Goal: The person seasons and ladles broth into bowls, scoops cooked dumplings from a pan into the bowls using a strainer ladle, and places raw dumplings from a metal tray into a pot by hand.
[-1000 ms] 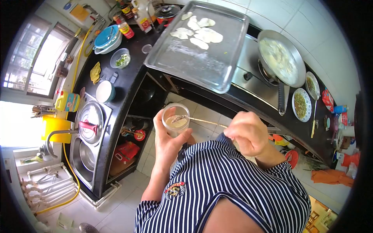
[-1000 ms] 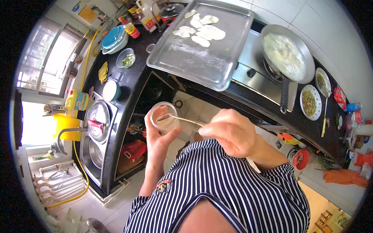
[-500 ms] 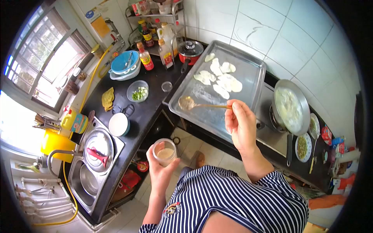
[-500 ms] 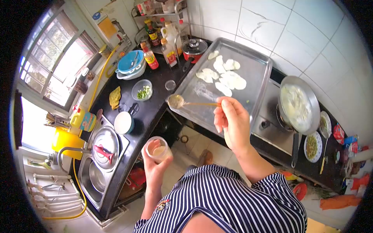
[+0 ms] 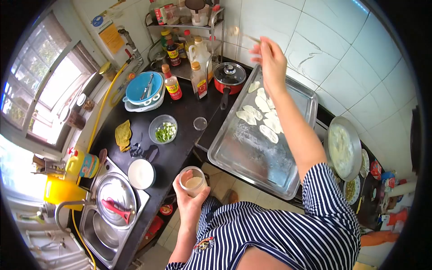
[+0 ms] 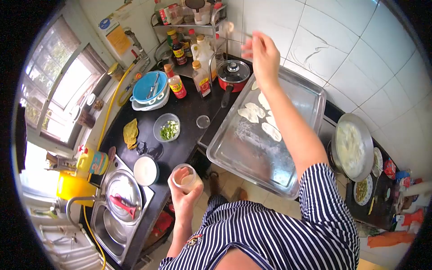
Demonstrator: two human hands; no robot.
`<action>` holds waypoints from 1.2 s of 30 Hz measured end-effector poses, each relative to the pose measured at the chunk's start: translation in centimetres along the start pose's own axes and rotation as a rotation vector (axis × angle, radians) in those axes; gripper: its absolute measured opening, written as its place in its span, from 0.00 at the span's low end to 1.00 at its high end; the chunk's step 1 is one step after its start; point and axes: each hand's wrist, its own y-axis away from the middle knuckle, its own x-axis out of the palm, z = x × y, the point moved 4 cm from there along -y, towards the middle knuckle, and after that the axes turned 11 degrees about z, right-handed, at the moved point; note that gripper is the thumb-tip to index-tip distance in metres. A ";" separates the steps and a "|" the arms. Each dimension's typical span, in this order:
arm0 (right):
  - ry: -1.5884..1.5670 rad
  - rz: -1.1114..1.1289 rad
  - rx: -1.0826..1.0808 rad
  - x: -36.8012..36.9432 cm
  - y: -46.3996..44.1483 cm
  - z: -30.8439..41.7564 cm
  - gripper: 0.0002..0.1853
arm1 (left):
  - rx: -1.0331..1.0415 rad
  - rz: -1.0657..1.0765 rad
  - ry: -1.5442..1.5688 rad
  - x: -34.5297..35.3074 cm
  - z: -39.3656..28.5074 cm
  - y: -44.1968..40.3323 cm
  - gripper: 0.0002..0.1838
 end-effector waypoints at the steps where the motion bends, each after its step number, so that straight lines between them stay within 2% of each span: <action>1: 0.030 0.017 -0.035 1.0 -2.9 -0.6 0.14 | -0.008 0.021 0.007 -0.4 -0.3 -1.2 0.39; 4: 0.045 0.012 -0.084 4.4 -10.7 -2.0 0.12 | 0.002 0.067 0.021 -1.9 -0.4 -4.7 0.40; 6: 0.073 0.027 -0.053 6.1 -15.7 -3.8 0.15 | 0.017 0.090 0.040 -3.0 -0.5 -6.8 0.41; 10: 0.193 0.008 -0.112 8.0 -26.3 -10.4 0.11 | 0.015 0.116 0.027 -5.6 -0.4 -10.0 0.41; 13: 0.216 0.112 0.064 9.2 -29.5 -12.2 0.16 | 0.008 0.110 0.000 -7.5 -0.7 -11.9 0.42; 15: 0.334 0.100 0.159 9.6 -29.4 -11.0 0.17 | -0.003 0.081 0.050 -8.4 -0.7 -13.1 0.44; 17: 0.456 0.107 0.315 10.2 -24.6 -12.7 0.18 | -0.041 0.081 0.082 -9.5 -0.5 -14.7 0.44; 19: 0.447 -0.035 -0.022 10.8 -20.0 -10.7 0.17 | -0.023 0.068 0.082 -10.0 -0.3 -15.9 0.43; 21: 0.701 0.466 0.236 12.2 -13.5 -12.8 0.11 | -0.010 0.063 0.116 -10.3 0.2 -17.1 0.43; 22: 0.512 0.641 0.403 13.4 -8.5 -14.5 0.13 | -0.030 0.066 0.107 -10.4 0.5 -17.7 0.43; 23: 0.526 0.854 0.641 14.6 -4.0 -16.4 0.14 | -0.045 0.072 0.085 -10.4 0.8 -18.1 0.43; 24: 0.818 1.222 0.405 15.9 0.0 -17.7 0.17 | -0.057 0.078 0.064 -10.3 0.9 -18.6 0.43; 25: 0.991 1.444 0.501 16.3 3.9 -19.2 0.24 | -0.068 0.078 0.066 -10.1 1.1 -19.0 0.43; 26: 1.128 1.506 0.504 15.8 8.0 -21.3 0.31 | -0.088 0.088 0.088 -9.9 1.3 -19.3 0.44; 28: 1.198 1.491 0.386 16.3 13.2 -23.3 0.35 | -0.113 0.098 0.109 -9.8 1.7 -19.7 0.44; 32: 1.204 1.501 0.437 16.4 17.2 -26.1 0.34 | -0.124 0.123 0.040 -9.6 2.5 -20.1 0.44; 34: 1.153 1.476 0.417 16.9 16.5 -25.8 0.35 | -0.123 0.141 0.006 -9.3 2.4 -20.2 0.43; 35: 1.042 1.452 0.480 16.4 15.7 -25.4 0.33 | -0.112 0.151 0.031 -9.0 2.3 -20.2 0.42; 36: 0.880 1.372 0.457 16.6 14.4 -24.1 0.33 | -0.112 0.153 0.032 -8.9 2.4 -20.3 0.42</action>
